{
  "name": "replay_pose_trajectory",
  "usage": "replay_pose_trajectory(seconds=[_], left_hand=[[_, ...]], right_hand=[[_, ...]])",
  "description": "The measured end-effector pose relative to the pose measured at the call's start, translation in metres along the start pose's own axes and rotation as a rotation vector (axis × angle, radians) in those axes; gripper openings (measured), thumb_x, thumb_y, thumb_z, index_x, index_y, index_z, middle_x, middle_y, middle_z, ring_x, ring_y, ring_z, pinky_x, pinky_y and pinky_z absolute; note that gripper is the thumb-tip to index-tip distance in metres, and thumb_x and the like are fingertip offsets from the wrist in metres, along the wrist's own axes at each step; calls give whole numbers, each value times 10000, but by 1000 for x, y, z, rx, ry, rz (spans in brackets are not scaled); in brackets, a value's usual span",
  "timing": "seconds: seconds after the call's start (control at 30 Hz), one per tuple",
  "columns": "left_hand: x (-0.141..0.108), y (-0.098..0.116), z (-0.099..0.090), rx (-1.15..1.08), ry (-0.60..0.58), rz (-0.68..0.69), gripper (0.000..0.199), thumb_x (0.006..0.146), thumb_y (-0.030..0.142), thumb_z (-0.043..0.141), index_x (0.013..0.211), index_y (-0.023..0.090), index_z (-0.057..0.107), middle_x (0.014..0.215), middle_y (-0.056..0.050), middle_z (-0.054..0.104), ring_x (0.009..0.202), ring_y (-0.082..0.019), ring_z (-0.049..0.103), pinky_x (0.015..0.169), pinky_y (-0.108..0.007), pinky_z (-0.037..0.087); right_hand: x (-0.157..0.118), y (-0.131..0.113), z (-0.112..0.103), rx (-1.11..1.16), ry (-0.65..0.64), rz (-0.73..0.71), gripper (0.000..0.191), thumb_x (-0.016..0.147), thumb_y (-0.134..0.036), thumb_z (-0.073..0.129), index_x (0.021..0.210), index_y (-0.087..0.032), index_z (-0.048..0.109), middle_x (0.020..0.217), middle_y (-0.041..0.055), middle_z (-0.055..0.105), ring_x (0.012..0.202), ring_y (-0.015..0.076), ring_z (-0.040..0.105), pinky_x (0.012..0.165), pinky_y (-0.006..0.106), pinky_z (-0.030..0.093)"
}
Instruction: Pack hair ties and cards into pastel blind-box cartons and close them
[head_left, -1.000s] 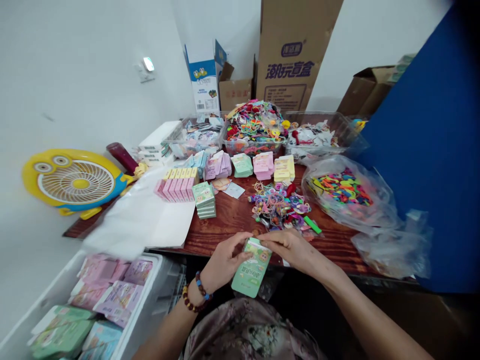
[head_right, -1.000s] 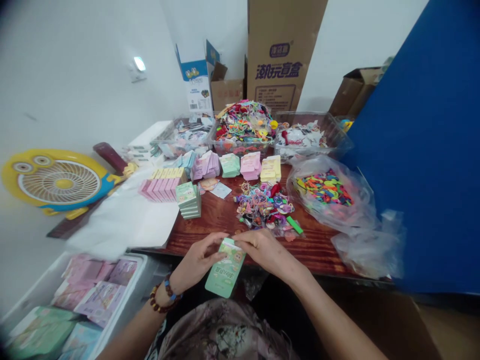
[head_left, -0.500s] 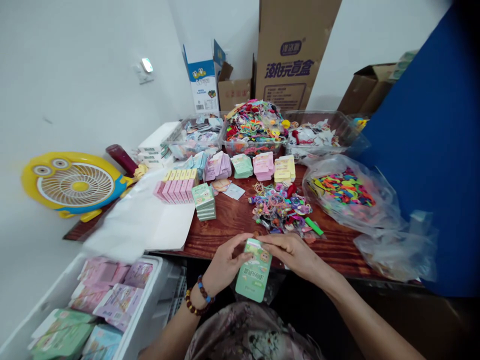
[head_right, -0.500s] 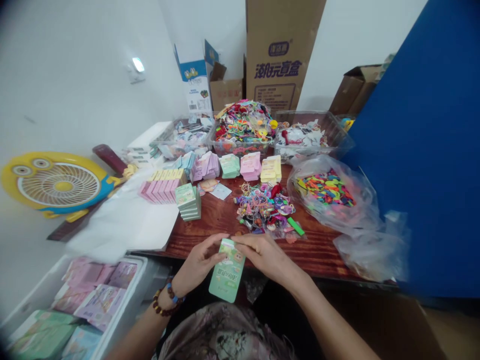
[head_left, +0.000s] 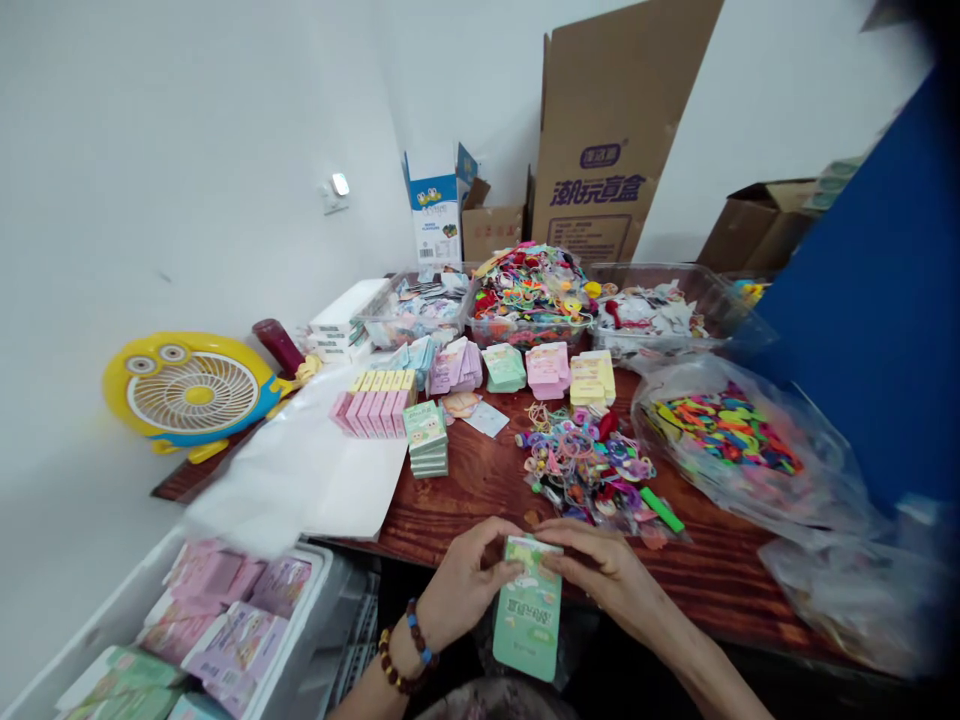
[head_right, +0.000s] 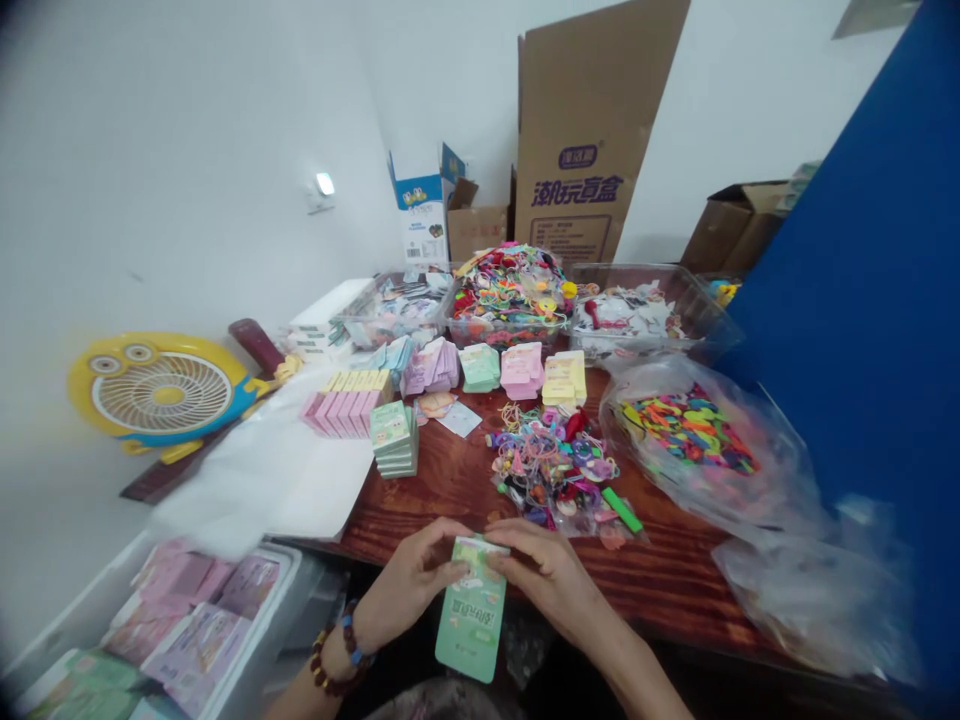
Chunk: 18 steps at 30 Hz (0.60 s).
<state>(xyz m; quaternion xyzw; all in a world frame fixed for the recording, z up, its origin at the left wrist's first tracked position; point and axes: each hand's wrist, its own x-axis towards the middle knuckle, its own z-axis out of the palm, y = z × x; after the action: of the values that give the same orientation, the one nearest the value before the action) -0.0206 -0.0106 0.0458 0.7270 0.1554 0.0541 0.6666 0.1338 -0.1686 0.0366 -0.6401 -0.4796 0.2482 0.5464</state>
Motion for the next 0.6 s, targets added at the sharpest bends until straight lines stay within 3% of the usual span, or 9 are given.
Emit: replay_pose_trajectory(seconds=[0.17, 0.3, 0.37, 0.43, 0.47, 0.53, 0.6], left_hand=[[2, -2, -7, -51, -4, 3, 352, 852, 400, 693, 1122, 188, 621, 1018, -53, 697, 928, -203, 650, 814, -296, 504], [2, -10, -12, -89, 107, 26, 506, 961, 436, 527, 1421, 241, 450, 1214, -96, 675, 1111, -238, 644, 1003, -401, 486], [4, -22, -12, -13, 161, 118, 679, 926, 446, 592, 1517, 263, 313, 1462, -132, 521, 1339, -284, 514, 1143, -473, 387], [8, -38, -10, 98, 228, 240, 995, 763, 460, 790, 1554, 267, 217, 1630, -143, 265, 1494, -335, 291, 1228, -522, 260], [11, -45, -9, 115, 291, 282, 1104, 691, 471, 844, 1558, 262, 193, 1645, -152, 217, 1507, -350, 255, 1234, -535, 246], [18, -56, -9, 66, 451, 290, 1058, 703, 498, 824, 1538, 243, 226, 1607, -171, 294, 1473, -346, 334, 1209, -537, 310], [22, -60, -12, 42, 593, 233, 882, 784, 502, 745, 1495, 221, 306, 1519, -177, 431, 1390, -323, 461, 1151, -514, 406]], right_hand=[[8, 6, 4, 115, -32, 156, 222, 873, -387, 687, 991, -238, 803, 1020, 61, 758, 948, 226, 700, 839, 303, 538], [26, 15, 10, 365, 222, 387, 288, 737, -456, 799, 896, -216, 787, 866, 29, 754, 839, 216, 683, 787, 314, 544], [36, 17, 23, 577, 292, 502, 350, 675, -479, 837, 866, -201, 743, 811, 15, 726, 770, 192, 668, 727, 314, 558], [45, 17, 42, 728, 207, 582, 386, 660, -501, 836, 815, -191, 668, 753, -2, 682, 687, 166, 646, 637, 295, 552], [51, 16, 51, 755, 134, 599, 398, 671, -518, 818, 800, -192, 628, 730, -13, 660, 647, 155, 633, 594, 281, 539], [66, 14, 63, 667, -27, 594, 386, 731, -542, 744, 805, -198, 584, 712, -23, 636, 599, 148, 618, 546, 267, 511], [92, 13, 61, 310, -157, 532, 305, 823, -498, 649, 824, -195, 604, 737, -8, 652, 638, 161, 639, 584, 275, 512]])
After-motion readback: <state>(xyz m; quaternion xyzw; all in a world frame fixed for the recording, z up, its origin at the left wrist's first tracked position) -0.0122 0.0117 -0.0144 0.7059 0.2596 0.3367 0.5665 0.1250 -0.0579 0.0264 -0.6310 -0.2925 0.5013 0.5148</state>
